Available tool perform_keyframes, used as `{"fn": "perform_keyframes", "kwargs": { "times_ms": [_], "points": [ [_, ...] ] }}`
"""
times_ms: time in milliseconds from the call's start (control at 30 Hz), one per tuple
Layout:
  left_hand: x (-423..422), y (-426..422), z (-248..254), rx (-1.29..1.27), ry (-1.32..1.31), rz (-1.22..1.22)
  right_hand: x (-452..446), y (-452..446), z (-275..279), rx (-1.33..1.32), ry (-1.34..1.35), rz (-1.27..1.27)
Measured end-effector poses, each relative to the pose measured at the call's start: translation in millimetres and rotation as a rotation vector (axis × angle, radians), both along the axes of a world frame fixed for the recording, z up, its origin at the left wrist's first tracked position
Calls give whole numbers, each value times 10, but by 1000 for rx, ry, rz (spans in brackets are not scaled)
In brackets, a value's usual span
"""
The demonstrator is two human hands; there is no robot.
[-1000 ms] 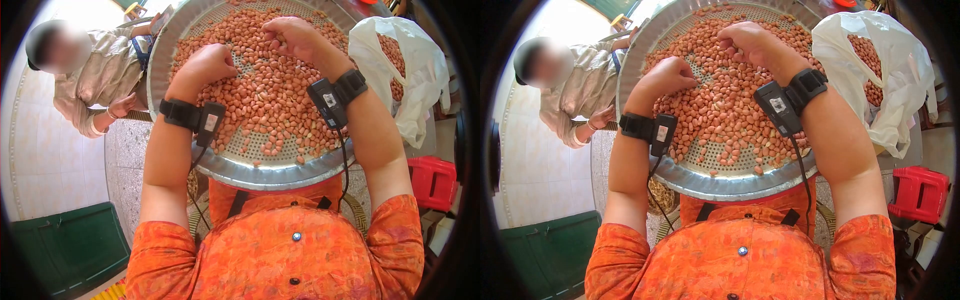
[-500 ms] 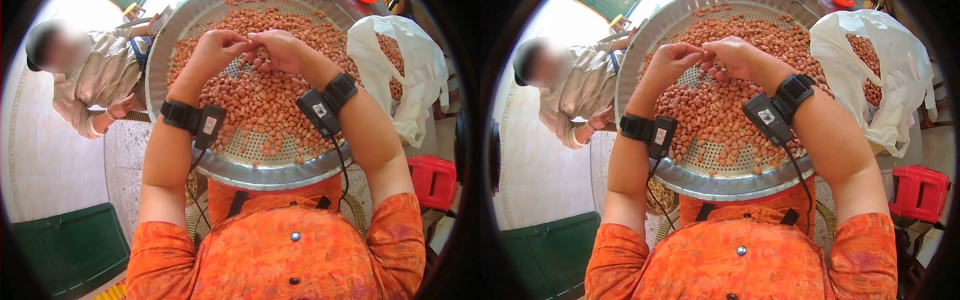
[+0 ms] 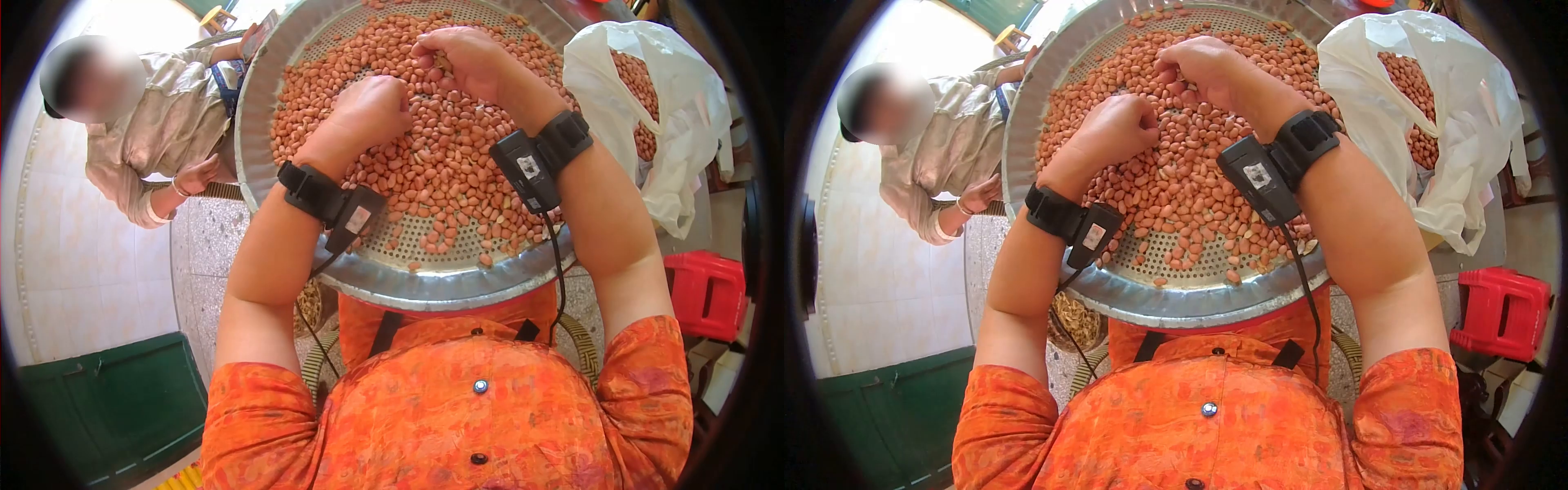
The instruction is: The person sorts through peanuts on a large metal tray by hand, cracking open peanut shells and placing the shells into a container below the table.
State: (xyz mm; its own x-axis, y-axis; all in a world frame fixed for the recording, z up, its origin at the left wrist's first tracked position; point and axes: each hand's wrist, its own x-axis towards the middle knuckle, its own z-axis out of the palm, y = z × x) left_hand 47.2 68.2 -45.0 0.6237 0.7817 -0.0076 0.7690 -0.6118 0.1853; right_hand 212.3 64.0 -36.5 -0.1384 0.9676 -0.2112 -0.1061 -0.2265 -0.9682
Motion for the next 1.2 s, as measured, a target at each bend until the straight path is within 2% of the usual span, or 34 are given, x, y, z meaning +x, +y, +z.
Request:
{"fn": "perform_keyframes", "kwargs": {
  "times_ms": [133,200,233,300,333,433,567,600,633,767,800,867,933,1000,1033,1067,1133,1200],
  "points": [
    [-122,110,120,-7,-126,137,-15,-23,-19,-52,-39,-15],
    [-172,161,126,22,-560,139,-64,-42,-26,-66,-50,-20],
    [-154,140,104,-80,-732,77,-101,-43,-46,-122,23,0],
    [-96,130,71,-34,-749,19,-174,-58,-105,-174,229,35],
    [-87,131,52,12,-764,-39,-168,-50,-107,-174,228,36],
    [-176,244,2,56,-731,25,-106,-21,-95,-187,175,77],
    [-219,283,-86,35,-554,122,32,16,-13,57,-69,24],
    [-181,231,-39,-4,-452,20,52,24,2,141,-177,-30],
    [-143,184,-8,-42,-348,-84,85,26,9,137,-162,-20],
    [-44,52,-6,-5,-155,-66,105,86,-26,163,-180,-56],
    [-17,40,-50,-6,-154,-68,115,95,-16,160,-173,-46],
    [37,18,-163,137,-315,-273,128,109,-10,159,-166,-37],
    [134,-109,-111,70,-313,-350,135,122,-12,210,-123,-83],
    [215,-234,-56,-154,-422,-559,181,113,25,223,-128,-79],
    [227,-271,4,-274,-380,-597,196,96,52,233,-134,-71],
    [221,-316,74,-276,-379,-604,197,80,69,232,-135,-78],
    [181,-404,213,-634,-240,-723,172,65,99,209,-177,-113],
    [115,-432,172,-627,-256,-762,160,106,64,190,-142,-107]
  ]
}}
